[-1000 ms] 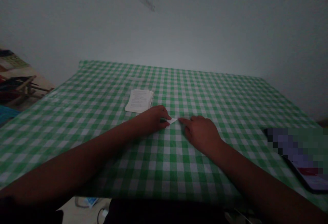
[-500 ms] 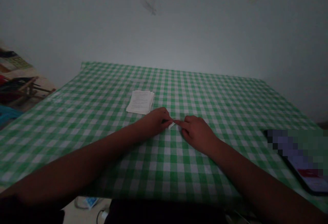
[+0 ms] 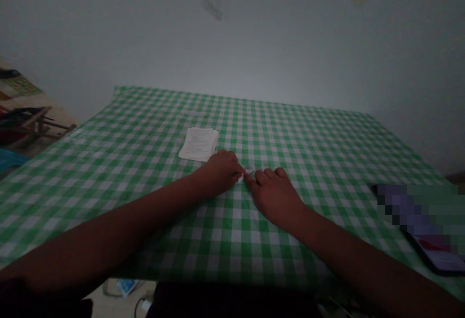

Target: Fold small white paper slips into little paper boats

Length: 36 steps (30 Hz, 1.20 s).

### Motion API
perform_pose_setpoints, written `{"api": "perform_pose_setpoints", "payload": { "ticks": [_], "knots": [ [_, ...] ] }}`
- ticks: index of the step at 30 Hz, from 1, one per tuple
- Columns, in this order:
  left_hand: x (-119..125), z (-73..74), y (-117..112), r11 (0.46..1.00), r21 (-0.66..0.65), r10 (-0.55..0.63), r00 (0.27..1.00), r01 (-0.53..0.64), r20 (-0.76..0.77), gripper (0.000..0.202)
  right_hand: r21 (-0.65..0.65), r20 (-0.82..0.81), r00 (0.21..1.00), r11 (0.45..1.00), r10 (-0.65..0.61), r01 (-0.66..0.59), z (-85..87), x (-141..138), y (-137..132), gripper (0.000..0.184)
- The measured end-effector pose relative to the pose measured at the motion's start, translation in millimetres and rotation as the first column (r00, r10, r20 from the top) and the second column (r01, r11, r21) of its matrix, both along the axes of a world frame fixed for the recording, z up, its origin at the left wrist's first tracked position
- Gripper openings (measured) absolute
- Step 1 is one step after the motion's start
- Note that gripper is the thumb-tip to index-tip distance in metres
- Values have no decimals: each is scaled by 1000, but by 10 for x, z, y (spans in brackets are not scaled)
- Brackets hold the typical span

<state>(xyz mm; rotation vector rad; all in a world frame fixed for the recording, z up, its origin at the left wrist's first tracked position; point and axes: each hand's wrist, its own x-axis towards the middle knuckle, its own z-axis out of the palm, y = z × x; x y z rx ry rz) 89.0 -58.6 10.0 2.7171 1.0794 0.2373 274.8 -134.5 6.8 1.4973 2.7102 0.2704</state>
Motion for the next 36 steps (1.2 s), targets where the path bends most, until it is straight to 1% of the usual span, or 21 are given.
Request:
{"api": "perform_pose_setpoints", "payload": {
  "ticks": [5,10,14,16,19,22,25,33,36],
  "knots": [
    [-18,-6,-20,996,17,93,994,-92,-53,22,3,4,1000,1000,8,-8,-11,-35,-14,41],
    [-43,-26,-5,995,11,98,993,-97,-72,24,-51,-40,999,998,26,-28,4,-18,15,41],
    [-55,-13,-1,995,-2,98,993,-98,-72,26,-122,-115,992,990,56,-70,-16,63,75,43],
    [-64,-1,-2,995,-18,98,992,-99,-77,26,-138,-147,988,988,52,-72,-25,102,101,43],
    [-79,11,-4,994,-30,99,992,-101,-79,27,-153,-168,986,988,-8,-18,-7,126,115,39],
    [-91,14,-6,995,-23,100,992,-102,-78,28,-163,-169,982,985,-83,55,34,119,100,42],
    [-97,20,-5,995,-37,88,993,-91,-84,30,-160,-157,979,981,-133,107,63,110,81,43],
    [-69,75,-24,995,-32,87,989,-91,-118,28,-144,-138,968,971,-210,190,85,73,52,44],
    [-67,88,-31,995,-38,83,989,-88,-123,29,-133,-130,967,971,-218,201,87,54,39,44]
  ]
}}
